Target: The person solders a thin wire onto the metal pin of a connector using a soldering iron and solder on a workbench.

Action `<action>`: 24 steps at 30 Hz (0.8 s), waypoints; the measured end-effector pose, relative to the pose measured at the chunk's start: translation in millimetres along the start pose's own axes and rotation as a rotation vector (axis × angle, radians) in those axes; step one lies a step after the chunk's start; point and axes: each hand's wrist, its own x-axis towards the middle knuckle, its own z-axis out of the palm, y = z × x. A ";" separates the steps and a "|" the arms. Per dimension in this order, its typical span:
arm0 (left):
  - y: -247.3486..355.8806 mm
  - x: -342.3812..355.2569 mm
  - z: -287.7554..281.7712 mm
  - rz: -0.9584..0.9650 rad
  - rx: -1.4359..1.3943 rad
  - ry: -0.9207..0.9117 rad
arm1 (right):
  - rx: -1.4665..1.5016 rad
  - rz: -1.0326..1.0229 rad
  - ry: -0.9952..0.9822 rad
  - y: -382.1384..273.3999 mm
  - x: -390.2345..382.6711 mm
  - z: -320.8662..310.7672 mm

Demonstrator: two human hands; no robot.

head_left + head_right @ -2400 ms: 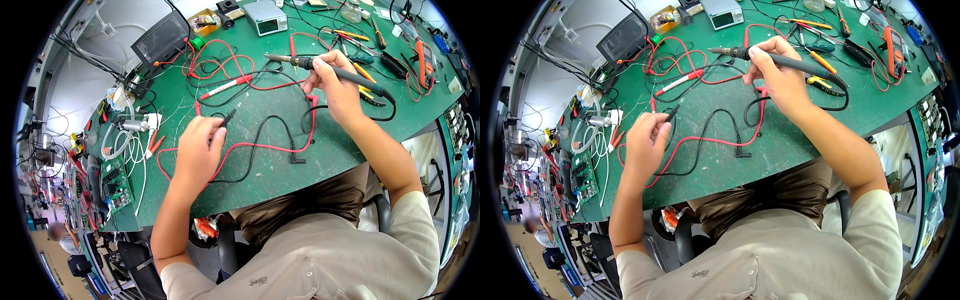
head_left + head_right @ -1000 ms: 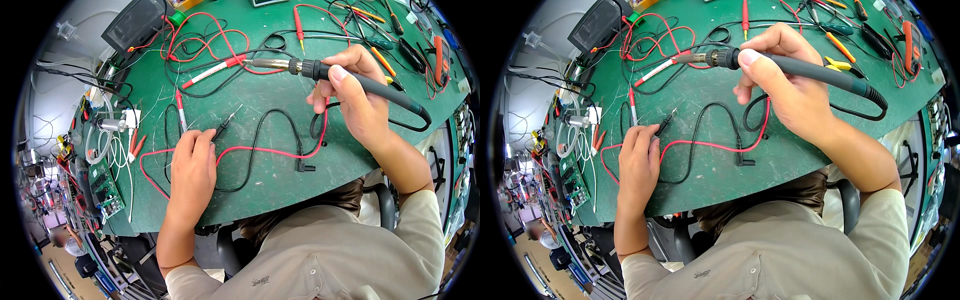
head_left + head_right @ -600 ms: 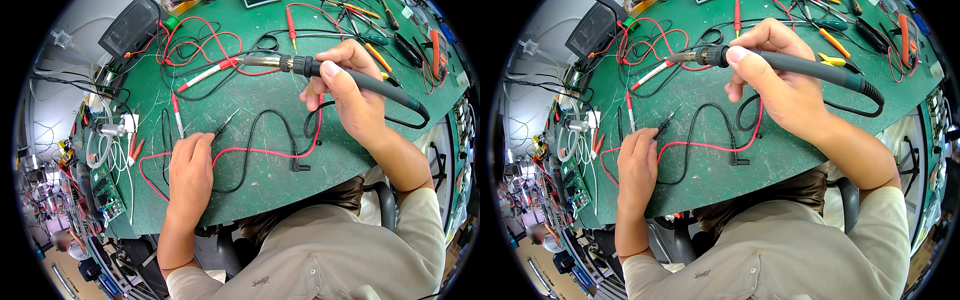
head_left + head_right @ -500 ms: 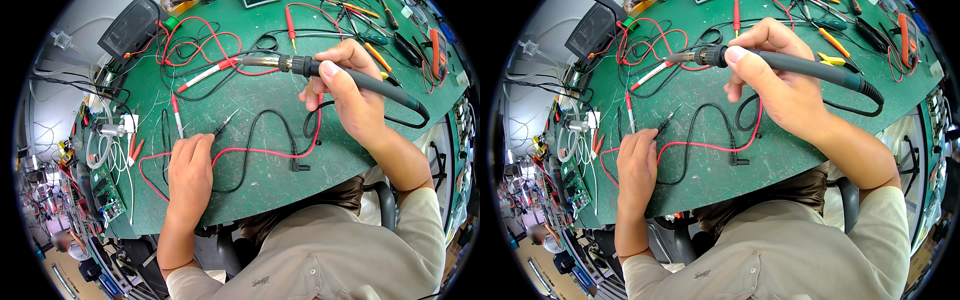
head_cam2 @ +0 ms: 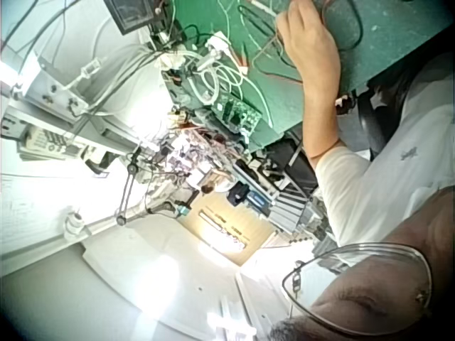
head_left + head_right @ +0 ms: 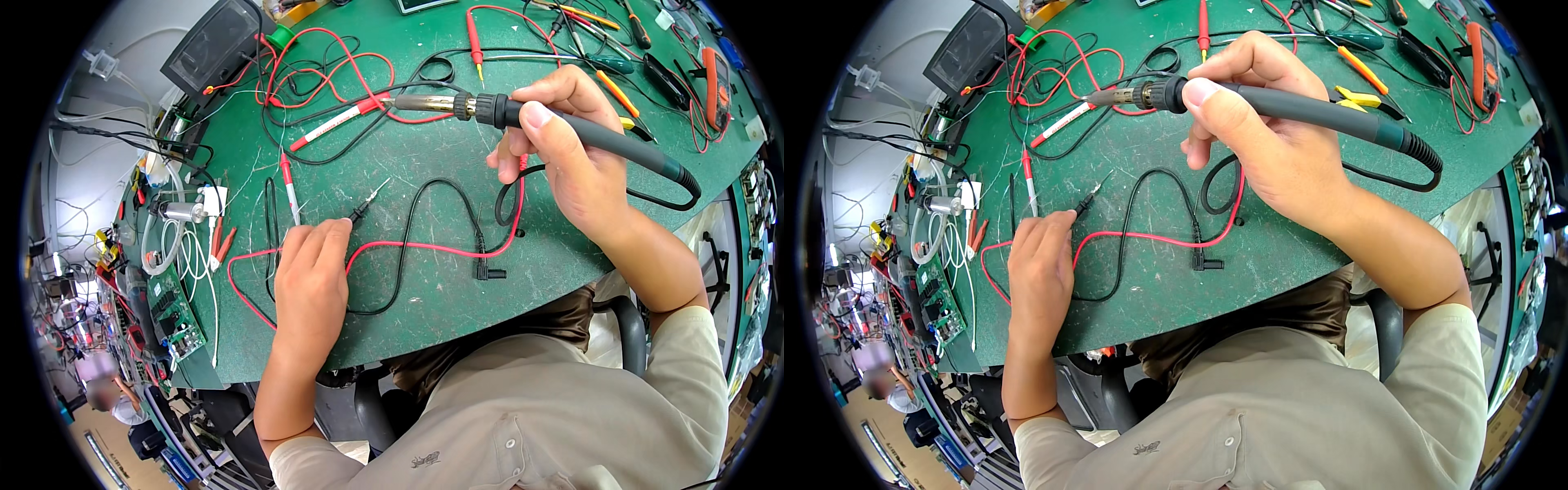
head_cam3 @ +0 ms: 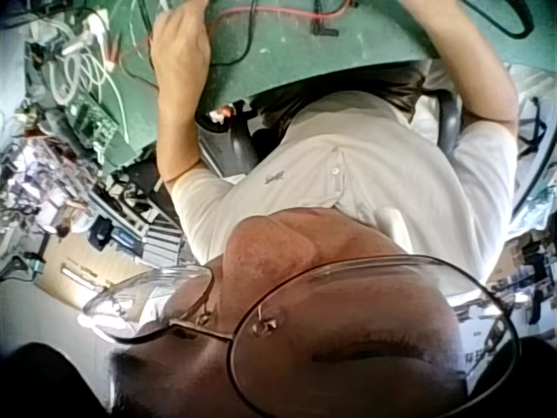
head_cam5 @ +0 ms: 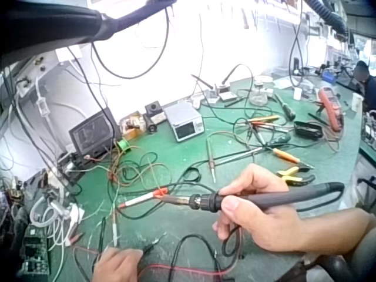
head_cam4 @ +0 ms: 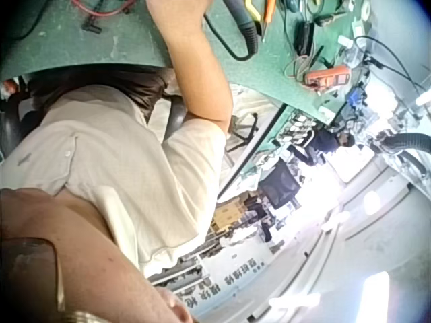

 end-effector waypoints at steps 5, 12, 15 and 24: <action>-0.5 -0.1 -0.2 -0.001 0.003 -0.005 | 0.053 -0.010 0.005 1.8 0.1 -0.7; -4.6 1.3 2.7 0.031 -0.034 0.059 | 0.054 -0.002 0.020 0.6 0.8 -1.2; -8.0 -1.5 9.1 -0.129 -0.199 0.091 | 0.018 -0.017 0.045 0.2 1.6 -4.2; 2.0 1.2 8.6 -0.457 -0.942 0.269 | 0.025 -0.022 0.081 -3.9 4.9 -5.6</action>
